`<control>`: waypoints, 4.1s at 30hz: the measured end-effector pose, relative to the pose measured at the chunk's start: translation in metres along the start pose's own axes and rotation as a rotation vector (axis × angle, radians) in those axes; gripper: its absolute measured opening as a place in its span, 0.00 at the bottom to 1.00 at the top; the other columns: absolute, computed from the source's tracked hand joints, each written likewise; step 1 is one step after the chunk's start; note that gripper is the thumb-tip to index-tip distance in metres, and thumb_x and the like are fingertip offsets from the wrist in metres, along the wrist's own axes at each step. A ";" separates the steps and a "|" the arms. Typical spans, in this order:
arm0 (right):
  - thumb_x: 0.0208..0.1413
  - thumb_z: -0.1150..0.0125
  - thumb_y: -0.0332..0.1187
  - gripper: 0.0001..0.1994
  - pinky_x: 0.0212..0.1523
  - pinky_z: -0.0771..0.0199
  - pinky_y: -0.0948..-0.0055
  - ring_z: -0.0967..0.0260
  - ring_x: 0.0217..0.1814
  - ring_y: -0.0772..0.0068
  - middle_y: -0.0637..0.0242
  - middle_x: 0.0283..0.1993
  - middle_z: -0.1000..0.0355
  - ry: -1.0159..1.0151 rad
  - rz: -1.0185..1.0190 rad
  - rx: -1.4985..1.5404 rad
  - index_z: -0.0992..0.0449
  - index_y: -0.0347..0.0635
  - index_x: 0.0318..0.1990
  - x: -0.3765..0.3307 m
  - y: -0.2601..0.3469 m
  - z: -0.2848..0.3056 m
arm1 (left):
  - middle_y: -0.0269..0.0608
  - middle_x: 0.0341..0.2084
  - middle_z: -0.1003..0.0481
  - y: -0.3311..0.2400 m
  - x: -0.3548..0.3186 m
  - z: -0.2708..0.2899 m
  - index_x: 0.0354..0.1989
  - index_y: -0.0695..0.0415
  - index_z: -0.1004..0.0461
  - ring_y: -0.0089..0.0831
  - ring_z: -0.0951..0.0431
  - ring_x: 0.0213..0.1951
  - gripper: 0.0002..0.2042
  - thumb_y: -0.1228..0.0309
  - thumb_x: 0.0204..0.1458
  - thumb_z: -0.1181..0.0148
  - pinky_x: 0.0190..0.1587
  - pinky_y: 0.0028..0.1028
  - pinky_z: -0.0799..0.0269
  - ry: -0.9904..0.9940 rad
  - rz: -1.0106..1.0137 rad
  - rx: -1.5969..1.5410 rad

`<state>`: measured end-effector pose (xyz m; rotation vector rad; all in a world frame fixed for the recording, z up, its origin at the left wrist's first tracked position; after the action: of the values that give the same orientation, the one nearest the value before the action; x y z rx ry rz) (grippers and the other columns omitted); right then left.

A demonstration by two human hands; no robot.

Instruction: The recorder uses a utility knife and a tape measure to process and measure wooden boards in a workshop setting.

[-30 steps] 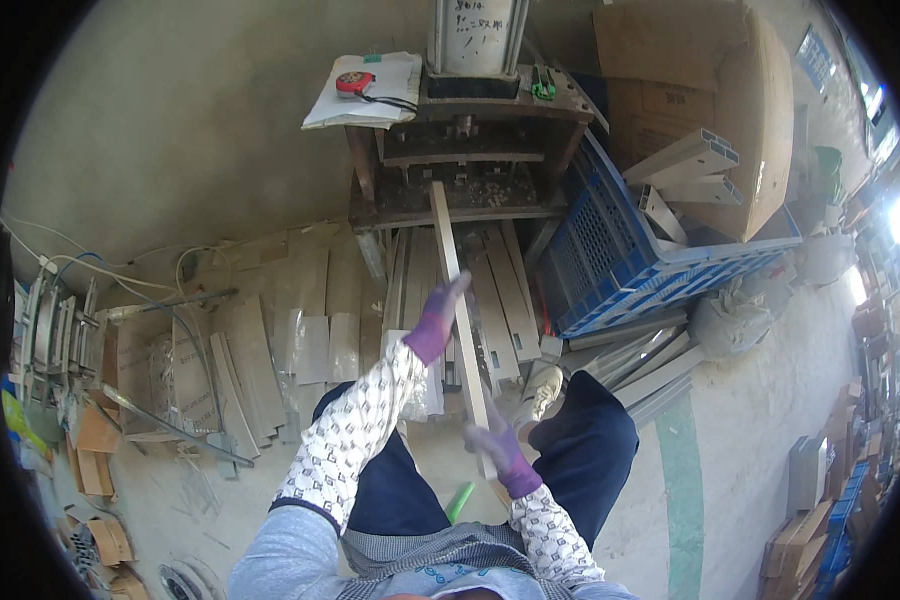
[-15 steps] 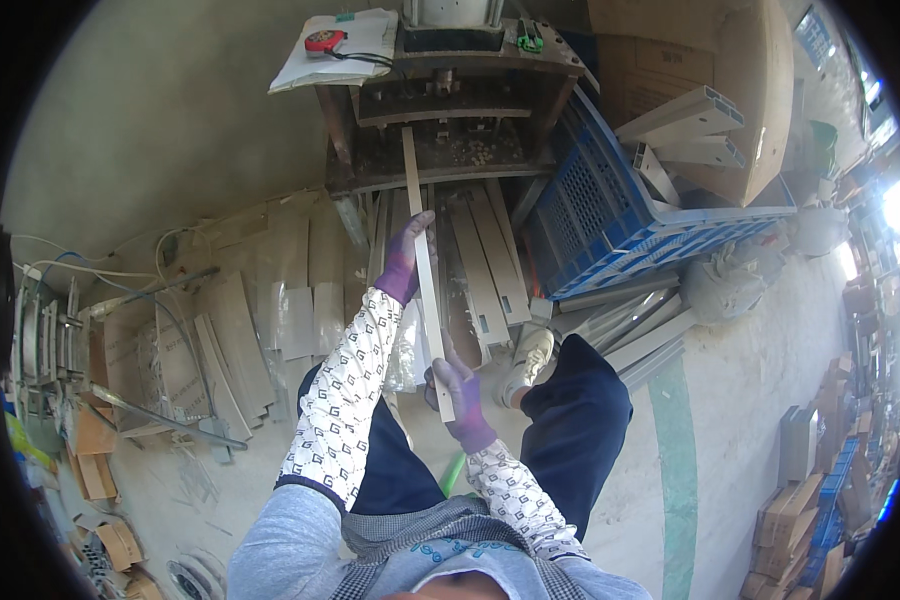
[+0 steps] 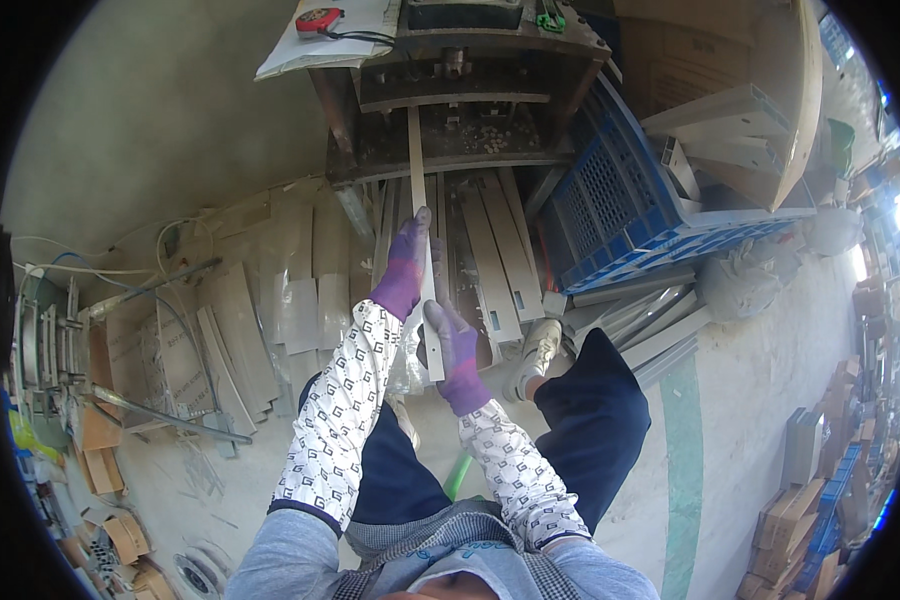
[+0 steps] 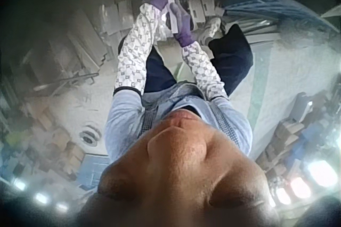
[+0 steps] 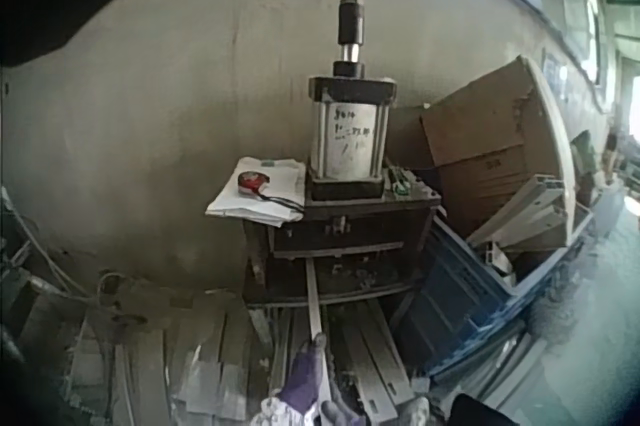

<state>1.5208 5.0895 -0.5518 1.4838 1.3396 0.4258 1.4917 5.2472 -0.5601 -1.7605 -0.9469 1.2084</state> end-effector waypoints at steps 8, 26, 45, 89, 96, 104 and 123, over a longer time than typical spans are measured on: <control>0.65 0.45 0.41 0.31 0.60 0.34 0.74 0.33 0.57 0.74 0.59 0.61 0.32 0.045 0.085 0.005 0.43 0.43 0.72 0.004 0.006 0.008 | 0.34 0.23 0.29 0.006 0.017 -0.008 0.52 0.50 0.31 0.24 0.28 0.21 0.32 0.35 0.52 0.45 0.22 0.28 0.28 -0.029 0.030 0.034; 0.67 0.51 0.43 0.33 0.66 0.40 0.70 0.37 0.67 0.66 0.48 0.64 0.35 0.081 0.135 -0.288 0.51 0.40 0.74 -0.027 0.030 0.001 | 0.58 0.39 0.21 -0.080 0.155 -0.029 0.47 0.61 0.26 0.56 0.21 0.41 0.19 0.65 0.65 0.64 0.43 0.48 0.24 -0.205 -0.630 1.235; 0.55 0.35 0.39 0.37 0.56 0.30 0.74 0.29 0.55 0.72 0.50 0.62 0.31 -0.087 0.101 -0.567 0.43 0.39 0.71 -0.141 -0.018 0.072 | 0.67 0.50 0.27 0.007 -0.017 -0.016 0.62 0.71 0.41 0.53 0.24 0.51 0.49 0.28 0.54 0.61 0.54 0.39 0.29 -0.040 -0.149 0.710; 0.51 0.31 0.44 0.33 0.51 0.26 0.64 0.25 0.48 0.61 0.53 0.49 0.25 -0.369 0.441 -1.147 0.33 0.51 0.66 -0.029 0.099 0.057 | 0.66 0.45 0.26 -0.018 0.079 -0.089 0.49 0.73 0.32 0.57 0.26 0.51 0.32 0.46 0.61 0.50 0.54 0.42 0.32 -0.124 -0.261 0.367; 0.51 0.30 0.43 0.33 0.44 0.24 0.67 0.24 0.42 0.60 0.53 0.43 0.27 -0.375 0.487 -1.174 0.32 0.55 0.66 -0.025 0.101 0.052 | 0.67 0.47 0.26 -0.017 0.077 -0.082 0.49 0.73 0.31 0.57 0.27 0.52 0.33 0.45 0.62 0.51 0.54 0.43 0.31 -0.134 -0.237 0.419; 0.50 0.30 0.44 0.33 0.49 0.25 0.64 0.24 0.45 0.58 0.53 0.44 0.27 -0.405 0.349 -1.093 0.32 0.56 0.66 -0.032 0.105 0.057 | 0.68 0.48 0.26 -0.018 0.075 -0.091 0.50 0.73 0.31 0.58 0.27 0.53 0.34 0.44 0.61 0.51 0.55 0.43 0.31 -0.089 -0.206 0.430; 0.46 0.35 0.37 0.38 0.41 0.21 0.58 0.24 0.40 0.53 0.50 0.49 0.35 -0.389 0.354 -1.445 0.38 0.70 0.68 -0.017 0.112 0.050 | 0.38 0.37 0.26 0.011 0.001 0.017 0.53 0.61 0.36 0.23 0.24 0.29 0.22 0.57 0.60 0.42 0.31 0.24 0.28 0.025 -0.196 0.340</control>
<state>1.6124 5.0708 -0.4707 0.4740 0.1998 0.9854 1.4771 5.2463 -0.5747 -1.3794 -0.8231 1.1412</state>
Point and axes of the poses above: each hand's wrist, its own x-axis towards the middle knuckle, its own z-axis out of the back of the hand, y = z × x, the point moved 5 cm from there along x, towards the middle knuckle
